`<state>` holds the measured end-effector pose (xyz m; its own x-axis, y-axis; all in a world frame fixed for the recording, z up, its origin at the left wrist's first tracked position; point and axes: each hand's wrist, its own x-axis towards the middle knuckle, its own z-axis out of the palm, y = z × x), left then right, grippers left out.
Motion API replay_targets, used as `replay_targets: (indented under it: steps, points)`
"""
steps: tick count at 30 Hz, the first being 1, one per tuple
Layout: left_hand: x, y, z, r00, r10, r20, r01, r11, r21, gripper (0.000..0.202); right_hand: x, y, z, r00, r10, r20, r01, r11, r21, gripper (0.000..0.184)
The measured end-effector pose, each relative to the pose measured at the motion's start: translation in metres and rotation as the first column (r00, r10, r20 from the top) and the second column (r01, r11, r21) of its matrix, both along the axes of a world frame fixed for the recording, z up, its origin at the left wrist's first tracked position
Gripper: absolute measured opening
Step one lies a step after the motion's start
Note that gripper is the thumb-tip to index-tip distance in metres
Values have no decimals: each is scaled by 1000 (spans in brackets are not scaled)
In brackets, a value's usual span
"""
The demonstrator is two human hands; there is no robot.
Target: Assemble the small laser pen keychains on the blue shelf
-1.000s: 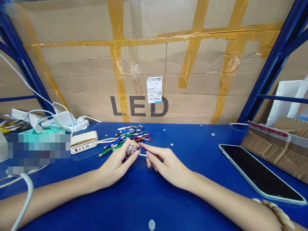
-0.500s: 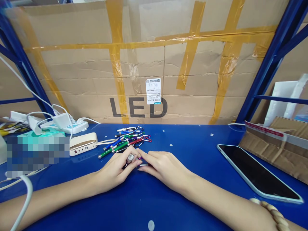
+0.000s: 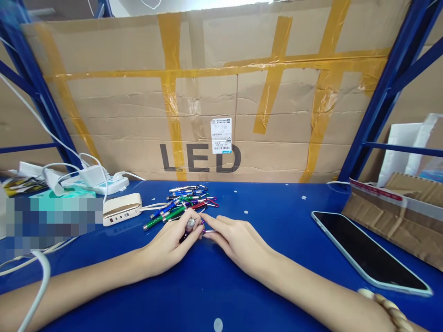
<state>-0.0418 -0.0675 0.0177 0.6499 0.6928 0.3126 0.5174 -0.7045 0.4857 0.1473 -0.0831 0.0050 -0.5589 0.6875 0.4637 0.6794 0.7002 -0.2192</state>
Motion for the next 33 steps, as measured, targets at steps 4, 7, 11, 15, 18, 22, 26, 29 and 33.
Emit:
replay_targets:
  steps: [4,7,11,15,18,22,26,29,33]
  points:
    - [0,1,0,999,-20,-37,21,1000,23,12,0,0,2,1000,-12,-2,12,999,-49,36]
    - [-1,1,-2,997,-51,-59,53,998,28,9,0,0,3,1000,-13,23,15,998,-61,32]
    - [-1,3,-6,996,-60,-59,64,996,59,6,1,-2,3,997,-21,76,23,999,-26,27]
    - [-1,3,-8,997,-63,-55,67,994,89,6,1,-2,4,996,1,91,1,1000,-26,25]
    - [-1,2,-7,998,-49,-47,55,992,113,6,2,-2,5,997,21,68,-17,998,-55,25]
    - [0,1,-6,999,-24,-33,29,989,145,6,2,-2,4,999,30,17,-27,992,-121,23]
    - [0,0,-7,998,-34,-50,41,988,149,7,2,1,2,998,42,-42,-50,980,-194,22]
    - [0,1,-7,997,-37,-70,46,989,142,9,3,4,1,996,48,-77,-63,974,-217,23]
    - [-1,2,-8,996,-39,-77,49,989,142,11,2,4,1,993,51,-109,-74,972,-223,23]
